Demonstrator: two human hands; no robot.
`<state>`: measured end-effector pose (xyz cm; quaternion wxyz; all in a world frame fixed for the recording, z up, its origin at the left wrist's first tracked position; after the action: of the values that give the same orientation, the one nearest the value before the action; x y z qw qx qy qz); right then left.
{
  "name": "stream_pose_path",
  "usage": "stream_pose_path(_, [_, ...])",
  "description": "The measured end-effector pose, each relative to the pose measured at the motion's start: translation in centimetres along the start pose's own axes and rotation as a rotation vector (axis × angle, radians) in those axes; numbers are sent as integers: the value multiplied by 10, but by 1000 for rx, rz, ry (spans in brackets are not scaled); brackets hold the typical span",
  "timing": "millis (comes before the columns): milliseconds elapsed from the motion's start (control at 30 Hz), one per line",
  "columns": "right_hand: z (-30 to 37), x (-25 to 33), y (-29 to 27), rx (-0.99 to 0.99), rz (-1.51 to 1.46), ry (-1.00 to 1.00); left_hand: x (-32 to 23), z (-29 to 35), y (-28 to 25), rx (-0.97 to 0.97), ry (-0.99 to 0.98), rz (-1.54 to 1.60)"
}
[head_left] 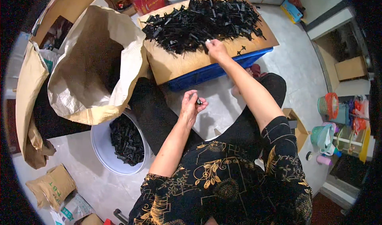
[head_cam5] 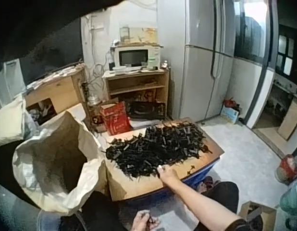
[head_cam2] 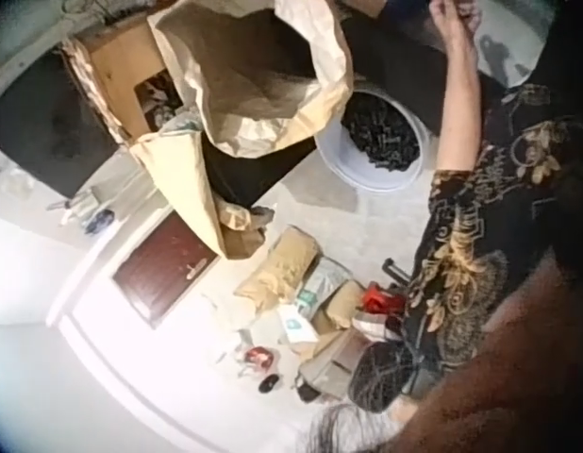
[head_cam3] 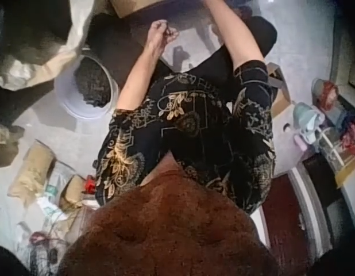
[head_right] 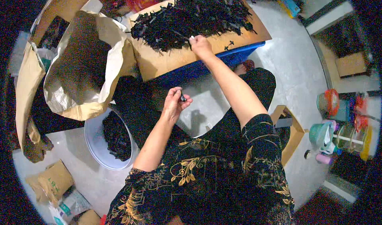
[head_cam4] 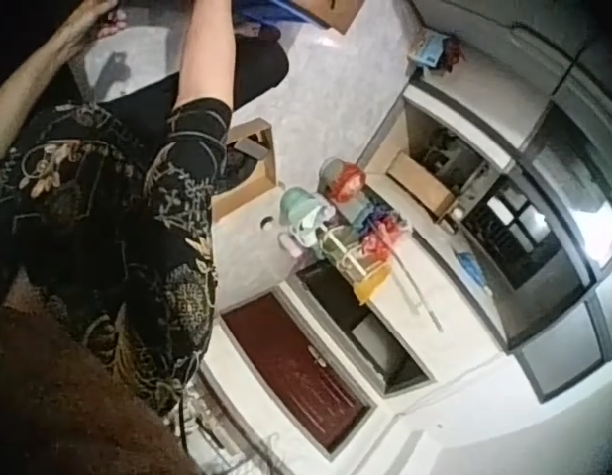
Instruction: Sorting and trimming small black components from bags and boxes into a container.
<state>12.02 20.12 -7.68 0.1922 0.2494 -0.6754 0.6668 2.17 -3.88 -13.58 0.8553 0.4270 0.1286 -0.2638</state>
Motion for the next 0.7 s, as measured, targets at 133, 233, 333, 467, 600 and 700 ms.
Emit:
stream_pose_path(133, [-4,-5,12,135,-184,101,0,2,3,19,4,30])
stream_pose_path(233, [4,-8,16,265,-354,215,0,0,2,28,22,43])
stream_pose_path(333, [4,-9,15,280,-302,190,2,-1,3,13,31,43])
stream_pose_path(467, [-3,-12,8,178,-173,141,5,0,6,22,8,48])
stream_pose_path(600, [-6,6,-44,-184,161,-133,9,1,4,-5,-33,42])
stream_pose_path(700, [-4,18,-64,-200,228,-176,9,0,0,-21,-31,56])
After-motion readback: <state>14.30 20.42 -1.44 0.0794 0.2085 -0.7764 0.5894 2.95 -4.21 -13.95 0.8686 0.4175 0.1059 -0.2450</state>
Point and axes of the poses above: each hand's wrist, its own z-axis away from the middle knuckle, its own y-axis out of the palm, x = y × z, the point moved 10 cm from there along -z, towards the middle knuckle, and after that the axes turned 15 degrees about z, right-handed, at the moved point
